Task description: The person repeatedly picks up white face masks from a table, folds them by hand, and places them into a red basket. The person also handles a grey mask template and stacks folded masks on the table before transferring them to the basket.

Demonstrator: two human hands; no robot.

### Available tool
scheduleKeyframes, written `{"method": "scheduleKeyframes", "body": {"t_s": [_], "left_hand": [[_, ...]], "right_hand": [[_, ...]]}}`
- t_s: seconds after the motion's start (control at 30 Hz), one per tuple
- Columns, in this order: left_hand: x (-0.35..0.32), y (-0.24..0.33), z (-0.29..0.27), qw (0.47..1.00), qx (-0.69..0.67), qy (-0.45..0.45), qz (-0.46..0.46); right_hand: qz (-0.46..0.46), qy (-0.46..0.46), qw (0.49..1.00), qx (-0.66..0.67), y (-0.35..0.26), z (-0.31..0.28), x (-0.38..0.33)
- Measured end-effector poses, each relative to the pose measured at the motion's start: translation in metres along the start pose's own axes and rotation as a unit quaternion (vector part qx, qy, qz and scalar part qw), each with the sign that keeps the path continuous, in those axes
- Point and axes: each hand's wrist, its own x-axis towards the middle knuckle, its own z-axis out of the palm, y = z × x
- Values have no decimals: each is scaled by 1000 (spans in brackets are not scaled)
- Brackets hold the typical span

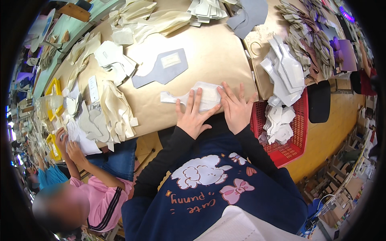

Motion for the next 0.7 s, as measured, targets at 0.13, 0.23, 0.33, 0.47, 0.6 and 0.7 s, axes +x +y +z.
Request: {"method": "scheduleKeyframes", "body": {"t_s": [0.13,0.23,0.33,0.47,0.6,0.7], "left_hand": [[-6,13,11,998,35,46,9],[-22,20,9,995,-70,59,30],[-35,12,1,968,-204,141,33],[-39,-23,-7,916,-248,293,-119],[-27,-59,-5,873,-220,314,-301],[-25,-65,-2,896,-200,289,-272]], "right_hand": [[26,5,1000,18,-2,10,5],[75,26,994,69,-1,9,15],[6,62,976,210,-1,-2,18],[-68,4,978,195,-19,-4,28],[-53,27,985,161,-32,3,44],[-42,-8,959,279,-26,0,49]]}}
